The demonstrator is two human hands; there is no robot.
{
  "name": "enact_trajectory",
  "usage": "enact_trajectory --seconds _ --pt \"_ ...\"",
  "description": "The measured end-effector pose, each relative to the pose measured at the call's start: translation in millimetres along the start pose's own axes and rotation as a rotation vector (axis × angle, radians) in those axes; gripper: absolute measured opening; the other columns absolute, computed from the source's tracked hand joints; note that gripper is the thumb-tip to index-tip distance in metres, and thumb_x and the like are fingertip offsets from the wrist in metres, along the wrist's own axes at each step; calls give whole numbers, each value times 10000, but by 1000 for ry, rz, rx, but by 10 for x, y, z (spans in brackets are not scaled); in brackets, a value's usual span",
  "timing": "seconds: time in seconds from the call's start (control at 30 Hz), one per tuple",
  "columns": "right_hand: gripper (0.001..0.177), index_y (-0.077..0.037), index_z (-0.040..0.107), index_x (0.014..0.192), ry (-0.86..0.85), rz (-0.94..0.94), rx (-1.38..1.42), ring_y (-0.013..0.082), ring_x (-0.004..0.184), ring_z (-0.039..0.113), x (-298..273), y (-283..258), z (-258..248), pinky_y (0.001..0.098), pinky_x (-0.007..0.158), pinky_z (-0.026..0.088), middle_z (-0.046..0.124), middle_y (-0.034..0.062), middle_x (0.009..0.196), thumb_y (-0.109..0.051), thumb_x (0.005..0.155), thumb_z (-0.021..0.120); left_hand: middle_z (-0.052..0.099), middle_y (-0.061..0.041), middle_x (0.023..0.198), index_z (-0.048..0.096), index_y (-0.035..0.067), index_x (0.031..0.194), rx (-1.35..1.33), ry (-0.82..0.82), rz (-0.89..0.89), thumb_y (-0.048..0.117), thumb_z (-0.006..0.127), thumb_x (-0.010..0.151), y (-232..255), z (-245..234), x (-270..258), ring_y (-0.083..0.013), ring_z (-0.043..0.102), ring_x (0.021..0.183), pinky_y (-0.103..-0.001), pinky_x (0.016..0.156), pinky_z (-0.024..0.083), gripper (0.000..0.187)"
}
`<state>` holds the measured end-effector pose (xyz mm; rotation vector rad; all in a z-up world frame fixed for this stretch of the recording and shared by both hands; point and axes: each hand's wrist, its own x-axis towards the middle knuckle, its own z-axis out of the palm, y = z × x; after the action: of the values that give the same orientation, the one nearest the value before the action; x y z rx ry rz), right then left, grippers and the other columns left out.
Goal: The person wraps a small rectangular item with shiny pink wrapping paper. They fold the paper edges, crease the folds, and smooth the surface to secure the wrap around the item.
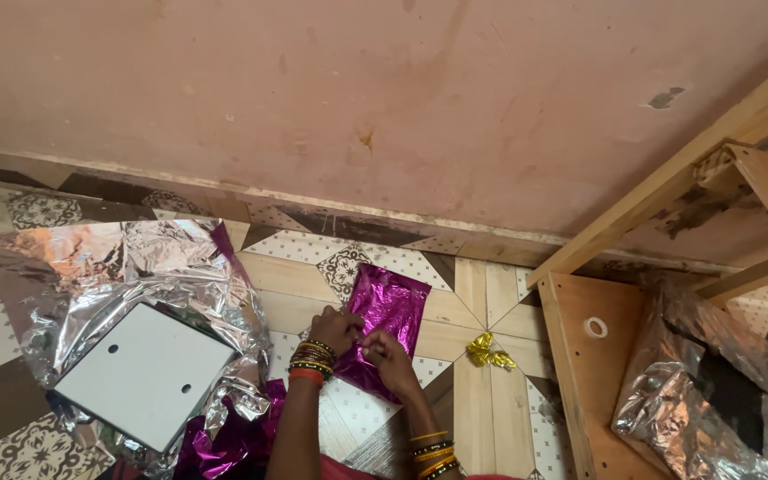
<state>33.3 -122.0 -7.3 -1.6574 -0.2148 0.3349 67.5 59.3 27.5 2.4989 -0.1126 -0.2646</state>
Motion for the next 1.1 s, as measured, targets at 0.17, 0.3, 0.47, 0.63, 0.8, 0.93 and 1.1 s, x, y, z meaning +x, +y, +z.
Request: enact_trajectory --seconds 0.17,0.3,0.47,0.63,0.8,0.93,1.1 --pt "223 -71 724 1152 58 229 -64 152 1019 726 -79 -164 46 295 934 588 773 60 1137 -78 934 681 759 -4 1068 799 266 1023 57 -9 -2 188 701 859 -71 138 109 -223 590 1113 -410 1033 424 206" --pt "347 -47 694 1184 74 40 -23 156 1089 702 -97 -261 116 323 971 576 741 91 1188 -19 847 768 769 19 1065 792 270 1013 95 -72 -24 237 680 889 -126 178 183 -216 580 1136 -423 1039 424 171" --pt "388 -92 698 1212 153 142 -68 164 1096 719 -110 -285 165 311 992 582 757 64 1183 -44 834 771 705 -28 1118 812 265 987 258 -176 -23 325 647 911 -184 156 278 -252 535 1225 -430 1053 445 191" --pt "359 -85 722 1188 159 78 -85 174 1115 709 -121 -242 171 325 1013 570 757 70 1176 -50 835 781 615 -116 1258 730 159 1148 397 -204 -14 378 593 939 -186 80 346 -290 480 1286 -479 1057 438 333" --pt "309 -69 738 1167 175 82 -89 172 1068 708 -134 -191 162 321 964 572 764 83 1144 -97 864 792 571 -165 1343 694 140 1244 415 -290 -30 468 528 964 -169 3 432 -322 454 1348 -499 1114 420 463" --pt "315 -78 762 1127 263 68 -181 124 959 724 -124 -218 227 269 870 583 788 51 1053 -149 827 828 575 -180 1379 644 18 1268 425 -326 -72 399 610 893 -142 57 537 -335 465 1370 -488 1132 425 536" --pt "318 -93 786 1110 356 177 -294 107 736 671 -153 -308 326 267 669 545 788 54 897 -195 814 842 570 -218 1373 625 -19 1271 372 -334 -109 346 631 863 -141 69 570 -357 473 1363 -485 1129 429 547"
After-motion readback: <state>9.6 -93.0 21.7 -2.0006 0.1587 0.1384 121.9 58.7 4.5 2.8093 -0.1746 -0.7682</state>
